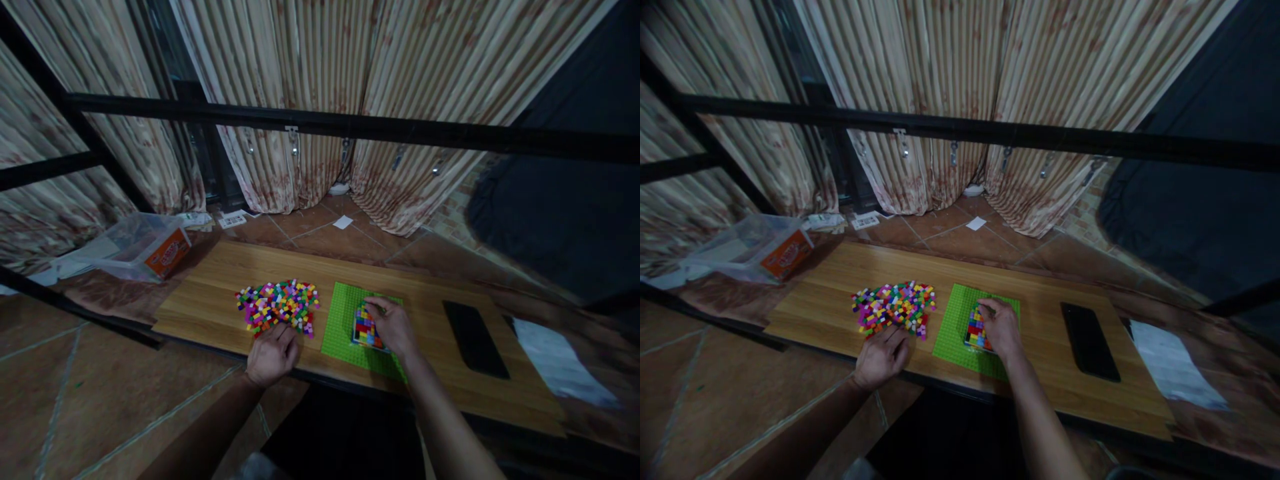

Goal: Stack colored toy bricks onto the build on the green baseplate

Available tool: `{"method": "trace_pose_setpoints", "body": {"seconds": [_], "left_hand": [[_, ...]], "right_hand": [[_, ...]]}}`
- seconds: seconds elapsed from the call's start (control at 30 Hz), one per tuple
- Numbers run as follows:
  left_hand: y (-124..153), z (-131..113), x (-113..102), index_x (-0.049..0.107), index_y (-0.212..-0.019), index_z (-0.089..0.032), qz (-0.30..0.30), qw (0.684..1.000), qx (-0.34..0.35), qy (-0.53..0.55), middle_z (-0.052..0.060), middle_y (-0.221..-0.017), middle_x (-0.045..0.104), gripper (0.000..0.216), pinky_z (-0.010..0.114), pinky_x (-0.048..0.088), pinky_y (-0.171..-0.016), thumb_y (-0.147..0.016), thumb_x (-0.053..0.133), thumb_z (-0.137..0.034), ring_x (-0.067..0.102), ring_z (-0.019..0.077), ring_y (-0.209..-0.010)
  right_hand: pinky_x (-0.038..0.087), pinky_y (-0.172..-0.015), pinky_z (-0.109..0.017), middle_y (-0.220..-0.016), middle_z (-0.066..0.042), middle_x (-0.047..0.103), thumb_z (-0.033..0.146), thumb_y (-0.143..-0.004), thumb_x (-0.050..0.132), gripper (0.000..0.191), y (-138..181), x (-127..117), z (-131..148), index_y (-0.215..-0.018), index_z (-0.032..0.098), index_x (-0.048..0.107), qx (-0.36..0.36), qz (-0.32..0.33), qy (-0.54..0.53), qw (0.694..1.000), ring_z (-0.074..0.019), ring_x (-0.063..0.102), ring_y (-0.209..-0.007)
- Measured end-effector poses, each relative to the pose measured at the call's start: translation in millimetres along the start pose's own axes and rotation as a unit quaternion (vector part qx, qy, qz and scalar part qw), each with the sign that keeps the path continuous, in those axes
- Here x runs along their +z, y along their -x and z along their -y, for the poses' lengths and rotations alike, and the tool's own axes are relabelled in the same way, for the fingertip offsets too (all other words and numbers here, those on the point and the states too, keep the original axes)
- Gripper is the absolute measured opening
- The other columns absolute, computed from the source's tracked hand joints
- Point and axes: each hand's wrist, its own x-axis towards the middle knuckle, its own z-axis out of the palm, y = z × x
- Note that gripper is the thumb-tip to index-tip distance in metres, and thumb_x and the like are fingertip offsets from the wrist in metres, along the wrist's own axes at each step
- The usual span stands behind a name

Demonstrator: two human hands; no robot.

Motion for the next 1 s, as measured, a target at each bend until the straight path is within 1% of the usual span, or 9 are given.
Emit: {"method": "trace_pose_setpoints", "body": {"seconds": [0.4,0.53,0.8,1.0], "left_hand": [[-1,-1,-1,0.061,-0.08,-0.019,0.009,1.0,-0.003,-0.013,0.004,-0.077,0.062,0.017,0.027,0.047,-0.067,-0.088,0.046,-0.019,0.057,0.0158,-0.071],[-1,0,0,0.061,-0.08,-0.019,0.014,1.0,-0.004,-0.011,0.004,-0.077,0.061,0.016,0.027,0.047,-0.067,-0.088,0.047,-0.019,0.057,0.0154,-0.07],[0,0,1,0.062,-0.081,-0.02,0.013,1.0,-0.007,-0.01,0.004,-0.077,0.062,0.015,0.028,0.048,-0.067,-0.087,0.048,-0.019,0.058,0.0161,-0.071],[-1,-1,0,0.061,-0.08,-0.019,0.014,1.0,-0.004,-0.006,0.004,-0.079,0.062,0.015,0.027,0.047,-0.067,-0.087,0.047,-0.018,0.058,0.0158,-0.072]], "right_hand": [[0.051,-0.077,-0.034,-0.093,-0.005,0.075,0.037,-0.077,0.055,0.029,-5,0,-6,-0.091,0.02,0.074,0.024,0.056,-0.03,0.998,-0.0188,0.067,-0.079],[0.051,-0.079,-0.034,-0.092,-0.005,0.076,0.033,-0.076,0.056,0.026,-7,-2,-2,-0.089,0.021,0.075,0.028,0.056,-0.022,0.998,-0.019,0.068,-0.081],[0.052,-0.074,-0.032,-0.084,-0.004,0.076,0.032,-0.074,0.057,0.025,-10,-5,7,-0.084,0.021,0.076,0.037,0.056,0.01,0.998,-0.0196,0.069,-0.076],[0.053,-0.075,-0.033,-0.085,-0.005,0.076,0.033,-0.074,0.056,0.027,-11,-4,7,-0.085,0.02,0.077,0.041,0.058,0.019,0.997,-0.0205,0.069,-0.077]]}}
